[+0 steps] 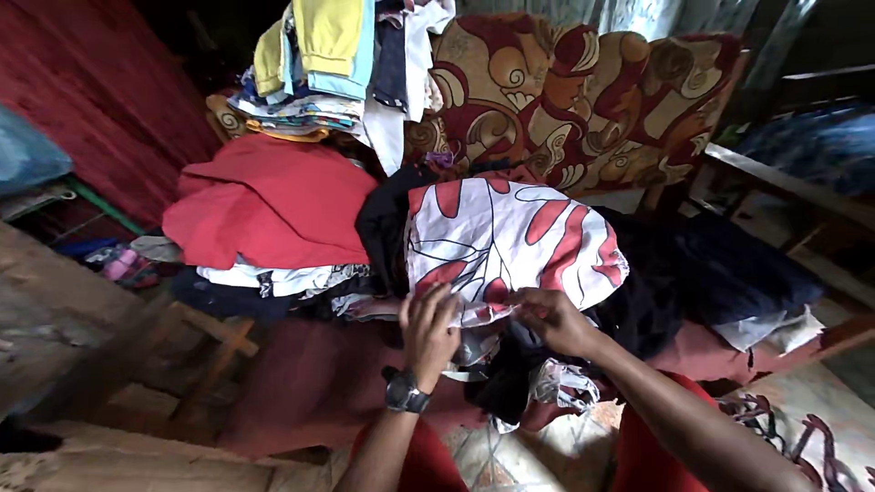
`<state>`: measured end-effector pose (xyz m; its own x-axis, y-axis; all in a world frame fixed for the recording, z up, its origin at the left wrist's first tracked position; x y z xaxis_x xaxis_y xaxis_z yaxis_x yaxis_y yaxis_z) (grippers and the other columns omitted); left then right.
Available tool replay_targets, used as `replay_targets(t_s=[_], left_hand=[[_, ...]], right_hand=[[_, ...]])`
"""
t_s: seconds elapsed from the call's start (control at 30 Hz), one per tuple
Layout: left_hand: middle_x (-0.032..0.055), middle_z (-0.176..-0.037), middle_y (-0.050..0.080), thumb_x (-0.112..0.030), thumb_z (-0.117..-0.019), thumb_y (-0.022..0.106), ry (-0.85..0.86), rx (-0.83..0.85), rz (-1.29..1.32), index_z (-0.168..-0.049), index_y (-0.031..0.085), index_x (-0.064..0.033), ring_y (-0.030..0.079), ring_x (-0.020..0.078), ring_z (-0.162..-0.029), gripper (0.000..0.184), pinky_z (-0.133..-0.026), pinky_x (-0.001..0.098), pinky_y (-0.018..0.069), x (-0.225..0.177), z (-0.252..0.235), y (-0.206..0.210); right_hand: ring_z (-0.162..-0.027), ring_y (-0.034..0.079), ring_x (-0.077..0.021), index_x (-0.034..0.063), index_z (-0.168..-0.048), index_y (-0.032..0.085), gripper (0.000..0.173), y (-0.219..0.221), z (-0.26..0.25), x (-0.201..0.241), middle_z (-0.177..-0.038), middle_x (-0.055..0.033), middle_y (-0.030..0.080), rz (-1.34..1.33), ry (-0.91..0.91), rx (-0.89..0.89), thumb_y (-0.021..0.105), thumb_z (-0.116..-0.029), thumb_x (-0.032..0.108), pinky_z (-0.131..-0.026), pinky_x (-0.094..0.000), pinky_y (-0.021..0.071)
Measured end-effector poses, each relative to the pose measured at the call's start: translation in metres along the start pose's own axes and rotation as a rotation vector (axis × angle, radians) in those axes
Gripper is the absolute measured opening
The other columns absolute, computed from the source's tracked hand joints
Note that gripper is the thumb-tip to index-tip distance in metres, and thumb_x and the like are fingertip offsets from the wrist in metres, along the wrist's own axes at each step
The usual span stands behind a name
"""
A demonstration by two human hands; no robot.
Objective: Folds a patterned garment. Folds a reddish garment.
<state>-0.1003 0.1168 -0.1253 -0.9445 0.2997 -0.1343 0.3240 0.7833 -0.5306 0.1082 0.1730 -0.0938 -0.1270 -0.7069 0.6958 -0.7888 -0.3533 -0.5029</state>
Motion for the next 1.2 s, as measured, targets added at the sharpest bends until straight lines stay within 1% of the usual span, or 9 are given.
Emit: replay_targets(t_s=[0.13, 0.3, 0.43, 0.57, 0.73, 0.87, 1.03, 1.13, 1.2], left_hand=[[0.0157, -0.101, 0.076, -0.012, -0.0881, 0.063, -0.111, -0.035, 0.093, -0.094, 0.076, -0.0008, 0.072, 0.0317, -0.102, 0.017, -0.107, 0.0642, 0.0385, 0.038, -0.03, -0.026], [-0.0028, -0.096, 0.069, -0.002, -0.0914, 0.055, -0.482, 0.05, 0.686, -0.11, 0.062, 0.0053, 0.065, -0.0031, -0.09, 0.021, -0.086, 0.022, 0.056, 0.062, -0.067, -0.044], [0.0061, -0.094, 0.066, -0.012, -0.1042, 0.054, -0.588, 0.003, 0.627, -0.121, 0.057, 0.0057, 0.063, 0.0044, -0.082, 0.024, -0.079, 0.0277, 0.0541, 0.082, -0.083, -0.009], [0.0261, -0.12, 0.063, -0.015, -0.1057, 0.054, -0.691, -0.044, 0.48, -0.14, 0.043, 0.0078, 0.067, 0.023, -0.096, 0.042, -0.088, 0.0399, 0.0549, 0.092, -0.079, 0.014], [0.0135, -0.096, 0.062, -0.021, -0.1039, 0.05, -0.597, -0.151, 0.494, -0.116, 0.056, 0.0132, 0.06, 0.0114, -0.088, 0.037, -0.081, 0.0289, 0.0509, 0.075, -0.051, 0.003], [0.0194, -0.11, 0.066, -0.028, -0.0994, 0.06, -0.622, -0.105, 0.429, -0.119, 0.059, 0.0105, 0.065, 0.0188, -0.098, 0.043, -0.086, 0.0338, 0.0545, 0.07, -0.027, 0.006], [0.0267, -0.121, 0.061, -0.008, -0.0981, 0.057, -0.368, -0.328, 0.364, -0.095, 0.063, 0.0095, 0.055, 0.0296, -0.124, 0.019, -0.108, 0.0386, 0.0441, 0.066, -0.043, -0.003], [0.0168, -0.107, 0.064, -0.009, -0.1031, 0.05, -0.396, -0.38, 0.353, -0.103, 0.06, 0.0095, 0.06, 0.0156, -0.106, 0.021, -0.095, 0.029, 0.0487, 0.063, -0.063, -0.012], [0.0177, -0.1, 0.063, -0.018, -0.1058, 0.048, -0.498, -0.271, 0.286, -0.109, 0.06, 0.0096, 0.061, 0.0204, -0.097, 0.03, -0.09, 0.0372, 0.0497, 0.059, -0.07, -0.016]], right_hand=[[-0.071, 0.058, 0.0046, -0.0062, -0.104, 0.069, 0.018, -0.031, -0.025, 0.005, -0.083, 0.0001, 0.067, -0.191, 0.094, -0.026, 0.058, -0.0998, 0.007, -0.069, -0.0152, 0.0504], [-0.067, 0.057, -0.002, -0.0047, -0.097, 0.07, 0.011, -0.057, -0.084, -0.003, -0.077, -0.0023, 0.065, -0.176, 0.15, -0.07, 0.064, -0.0981, 0.005, -0.067, -0.0228, 0.0514], [-0.063, 0.054, -0.0054, -0.0024, -0.092, 0.069, 0.019, -0.055, -0.117, -0.028, -0.073, -0.0036, 0.063, -0.195, 0.251, -0.136, 0.065, -0.101, 0.013, -0.063, -0.0258, 0.0485], [-0.08, 0.065, -0.0242, -0.005, -0.102, 0.072, 0.027, -0.044, -0.124, -0.057, -0.088, -0.0171, 0.07, 0.028, 0.278, -0.137, 0.061, -0.1042, 0.02, -0.081, -0.0468, 0.0537], [-0.079, 0.062, -0.0048, -0.0032, -0.103, 0.072, 0.025, -0.041, -0.121, -0.065, -0.091, -0.008, 0.07, -0.059, 0.279, -0.15, 0.061, -0.1038, 0.019, -0.079, -0.0263, 0.0524], [-0.069, 0.056, 0.0008, -0.0019, -0.093, 0.07, 0.023, -0.039, -0.121, -0.071, -0.078, -0.0004, 0.065, -0.131, 0.281, -0.164, 0.062, -0.1027, 0.018, -0.07, -0.0204, 0.0491], [-0.065, 0.055, -0.0008, -0.0017, -0.088, 0.068, 0.023, -0.039, -0.118, -0.075, -0.072, 0.0002, 0.062, -0.174, 0.287, -0.176, 0.065, -0.1018, 0.017, -0.067, -0.0218, 0.0487], [-0.064, 0.053, -0.0033, -0.0003, -0.086, 0.067, 0.027, -0.039, -0.117, -0.075, -0.071, -0.0005, 0.06, -0.189, 0.305, -0.159, 0.063, -0.103, 0.021, -0.066, -0.0245, 0.0478], [-0.064, 0.054, -0.0035, 0.0001, -0.086, 0.067, 0.028, -0.038, -0.117, -0.076, -0.07, -0.0004, 0.059, -0.216, 0.309, -0.162, 0.062, -0.1036, 0.021, -0.066, -0.0245, 0.048]])
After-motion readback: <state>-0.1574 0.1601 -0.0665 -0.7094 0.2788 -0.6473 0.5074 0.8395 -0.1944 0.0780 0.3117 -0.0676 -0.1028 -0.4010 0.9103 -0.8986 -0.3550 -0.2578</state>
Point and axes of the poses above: each hand's wrist, its own z-axis away from the middle knuckle, its own y-axis out of the palm, x = y × z, the point moved 5 cm from there along -z, towards the middle knuckle
